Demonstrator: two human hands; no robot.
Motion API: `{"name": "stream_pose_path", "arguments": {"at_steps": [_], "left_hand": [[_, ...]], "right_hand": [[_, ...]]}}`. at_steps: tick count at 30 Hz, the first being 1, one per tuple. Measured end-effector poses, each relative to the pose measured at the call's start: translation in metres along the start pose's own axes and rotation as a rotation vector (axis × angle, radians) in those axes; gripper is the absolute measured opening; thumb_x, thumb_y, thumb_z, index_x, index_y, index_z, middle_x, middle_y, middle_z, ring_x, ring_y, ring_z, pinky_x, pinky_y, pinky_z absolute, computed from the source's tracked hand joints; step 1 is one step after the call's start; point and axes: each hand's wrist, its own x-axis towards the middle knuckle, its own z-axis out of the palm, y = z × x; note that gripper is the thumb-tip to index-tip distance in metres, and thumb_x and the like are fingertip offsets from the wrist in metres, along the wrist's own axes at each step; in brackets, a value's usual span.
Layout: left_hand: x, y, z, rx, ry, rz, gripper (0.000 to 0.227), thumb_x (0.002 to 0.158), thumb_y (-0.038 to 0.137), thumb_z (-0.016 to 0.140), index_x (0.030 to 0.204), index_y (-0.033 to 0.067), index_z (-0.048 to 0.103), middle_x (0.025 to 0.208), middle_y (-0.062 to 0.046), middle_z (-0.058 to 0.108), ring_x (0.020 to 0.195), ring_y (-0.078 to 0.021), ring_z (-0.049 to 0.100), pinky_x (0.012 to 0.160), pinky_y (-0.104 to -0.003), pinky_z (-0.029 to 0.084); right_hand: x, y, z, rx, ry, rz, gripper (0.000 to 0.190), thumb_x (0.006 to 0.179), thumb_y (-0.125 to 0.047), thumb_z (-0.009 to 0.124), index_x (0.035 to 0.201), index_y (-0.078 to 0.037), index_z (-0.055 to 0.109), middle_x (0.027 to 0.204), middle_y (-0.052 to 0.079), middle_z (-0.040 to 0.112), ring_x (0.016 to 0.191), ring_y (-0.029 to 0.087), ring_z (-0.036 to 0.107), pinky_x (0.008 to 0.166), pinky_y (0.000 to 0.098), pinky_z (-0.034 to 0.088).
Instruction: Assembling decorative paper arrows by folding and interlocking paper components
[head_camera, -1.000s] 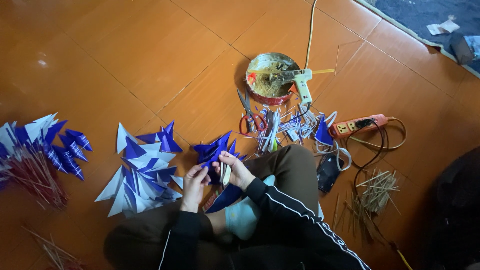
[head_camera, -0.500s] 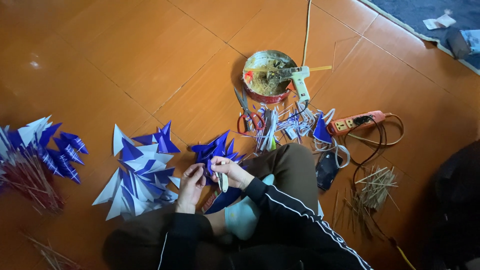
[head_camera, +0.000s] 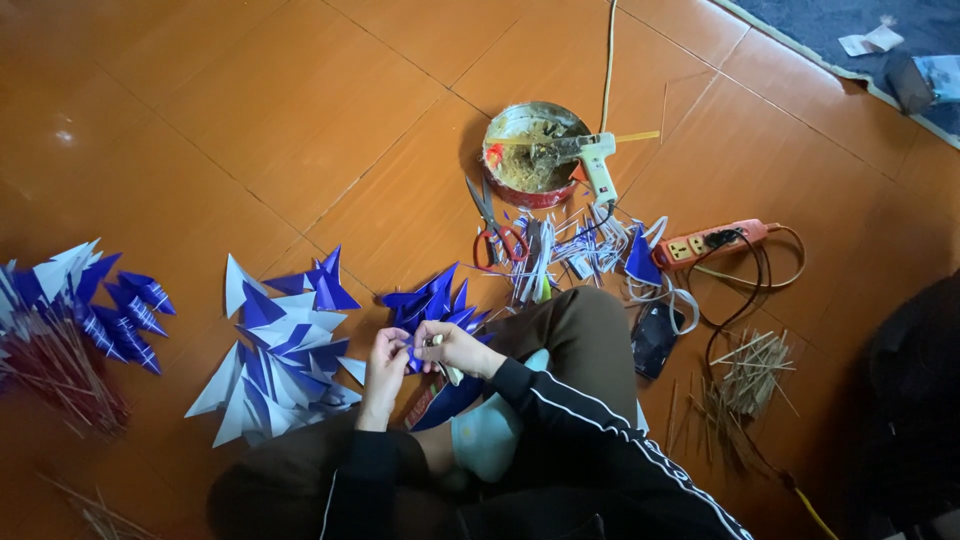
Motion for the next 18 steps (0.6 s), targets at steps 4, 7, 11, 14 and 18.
{"name": "stream_pose_path", "arguments": {"at_steps": [4,7,11,14,18], "left_hand": [[0.008,-0.014,-0.009,-0.015,-0.056,0.005,0.017,0.093,0.006,0.055,0.11,0.0072,0.053,0.077,-0.006,0.066,0.051,-0.0067,0.056,0.043,-0.016,0.046],[0.01,-0.012,-0.018,0.03,-0.095,0.028,0.024,0.094,0.007,0.06,0.116,0.0091,0.052,0.084,-0.008,0.068,0.056,-0.0093,0.06,0.047,-0.019,0.048],[0.006,-0.001,-0.018,0.159,-0.164,0.055,0.04,0.087,-0.004,0.061,0.123,0.0097,0.053,0.079,-0.009,0.068,0.058,-0.0101,0.056,0.048,-0.02,0.047],[0.004,0.005,-0.017,0.226,-0.191,0.055,0.048,0.085,-0.008,0.058,0.128,0.0109,0.053,0.077,-0.009,0.067,0.062,-0.0106,0.058,0.051,-0.021,0.048],[0.006,-0.001,-0.018,0.296,-0.205,0.056,0.054,0.087,-0.007,0.053,0.137,0.0137,0.049,0.079,-0.01,0.067,0.068,-0.014,0.059,0.058,-0.024,0.049]], "right_hand": [[0.0,-0.003,-0.001,-0.065,-0.004,-0.032,0.012,0.082,0.002,0.073,0.092,-0.001,0.066,0.068,0.006,0.062,0.056,0.011,0.065,0.048,0.0175,0.052],[-0.001,-0.008,-0.002,-0.133,-0.016,-0.046,0.013,0.082,0.001,0.075,0.092,-0.001,0.066,0.066,0.006,0.063,0.055,0.011,0.064,0.048,0.0179,0.051],[-0.008,-0.009,0.001,-0.345,-0.129,-0.078,0.01,0.086,0.002,0.069,0.091,-0.006,0.065,0.075,0.004,0.063,0.061,0.011,0.064,0.05,0.0204,0.05],[-0.007,-0.001,-0.002,-0.444,-0.156,-0.094,0.011,0.086,0.002,0.067,0.089,-0.007,0.066,0.074,0.003,0.065,0.061,0.011,0.065,0.05,0.0222,0.051],[-0.006,0.003,-0.002,-0.587,-0.141,-0.135,0.013,0.083,0.001,0.071,0.086,-0.011,0.067,0.068,0.003,0.066,0.058,0.012,0.066,0.05,0.0245,0.05]]}}
